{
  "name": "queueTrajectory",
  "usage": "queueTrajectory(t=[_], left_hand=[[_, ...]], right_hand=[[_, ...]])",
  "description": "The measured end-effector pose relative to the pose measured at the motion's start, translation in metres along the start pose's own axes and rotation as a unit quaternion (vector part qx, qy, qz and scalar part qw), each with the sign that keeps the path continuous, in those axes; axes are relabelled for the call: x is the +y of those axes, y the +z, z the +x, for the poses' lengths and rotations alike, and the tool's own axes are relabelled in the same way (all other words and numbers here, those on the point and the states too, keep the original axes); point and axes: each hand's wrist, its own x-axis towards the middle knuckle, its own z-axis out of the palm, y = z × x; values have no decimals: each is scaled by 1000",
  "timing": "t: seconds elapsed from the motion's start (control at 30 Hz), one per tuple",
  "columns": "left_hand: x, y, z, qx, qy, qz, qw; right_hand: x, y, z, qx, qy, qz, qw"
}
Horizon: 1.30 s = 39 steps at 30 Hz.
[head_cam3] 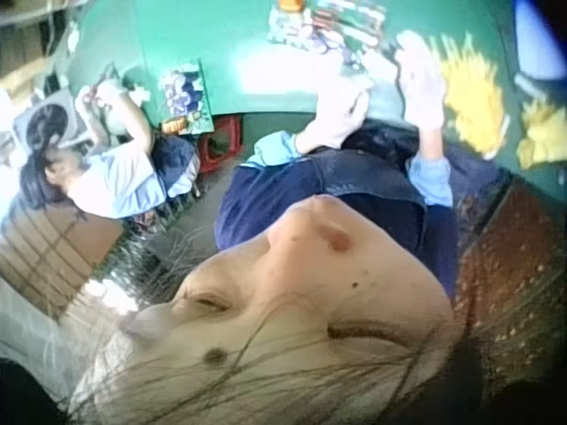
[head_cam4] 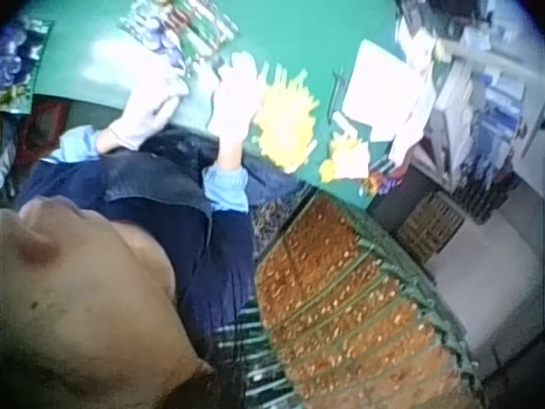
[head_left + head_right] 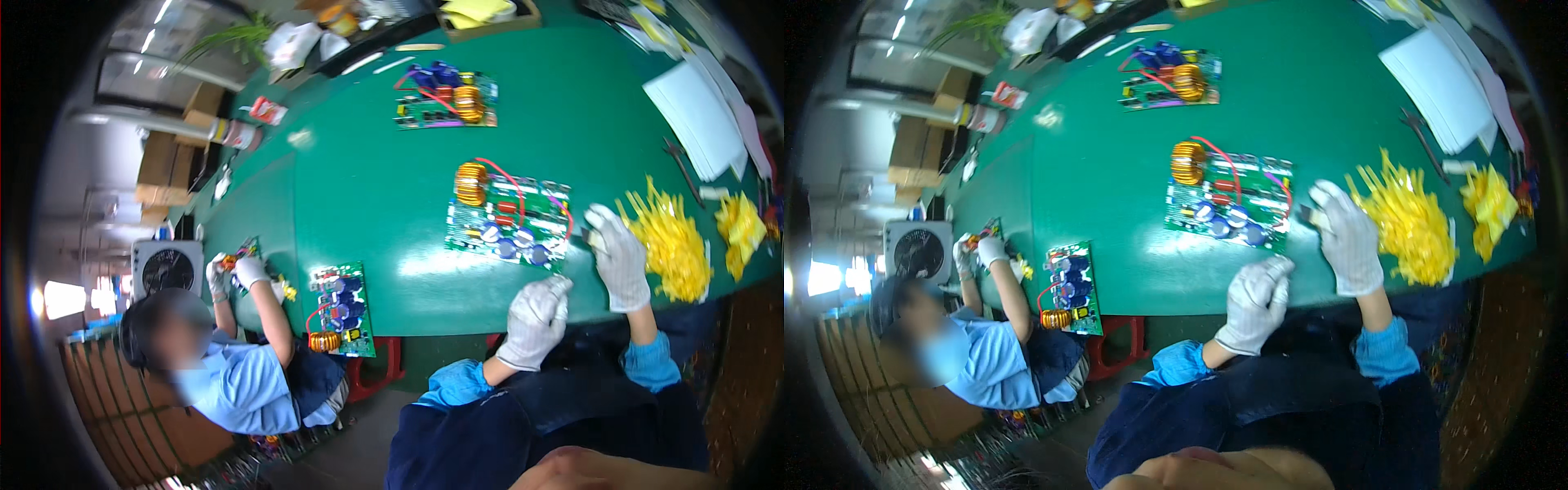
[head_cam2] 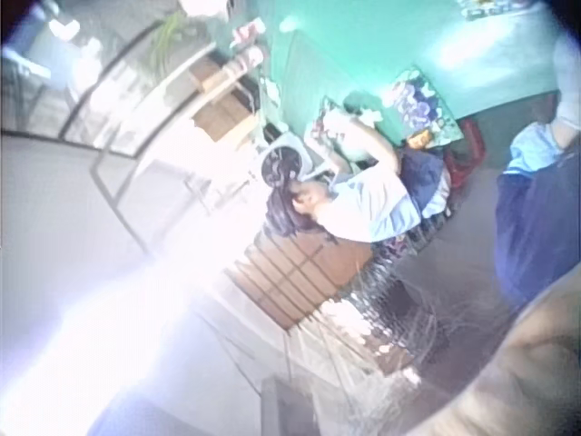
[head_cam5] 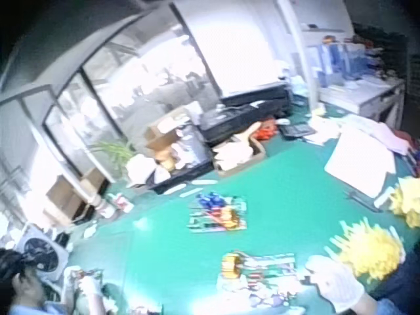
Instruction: The person is seen assembling components onto a circuit board.
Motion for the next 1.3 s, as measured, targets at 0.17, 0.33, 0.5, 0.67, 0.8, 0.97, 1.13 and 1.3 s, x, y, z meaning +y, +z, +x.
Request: queueTrajectory(t=[0.17, 0.33, 0.5, 0.67, 0.8, 0.97, 1.13, 1.3], left_hand=[[2, -5, -1, -5, -4, 11, 1000], [-1, -6, -2, -15, -4, 17, 1000], [1, -6, -1, -14, -3, 15, 1000], [-1, -4, -1, -9, -9, 14, 1000], [-2, -4, 2, -16, -4, 15, 1000], [-1, -1, 1, -12, -6, 8, 1000], [1, -7, 6, -26, -3, 3, 1000], [15, -67, 97, 104, 94, 45, 989]], right_hand=[[0, 2, 0, 3, -22, -15, 1000], [-3, 3, 2, -2, -15, -19, 1000], [-4, 1, 2, -6, -14, -26, 1000], [-5, 0, 2, 12, -31, -23, 999], [0, 4, 2, 12, -40, -39, 998], [3, 2, 0, 22, -36, -35, 998], [1, -1, -1, 7, -23, -8, 1000], [8, -1, -3, 12, -26, -23, 999]])
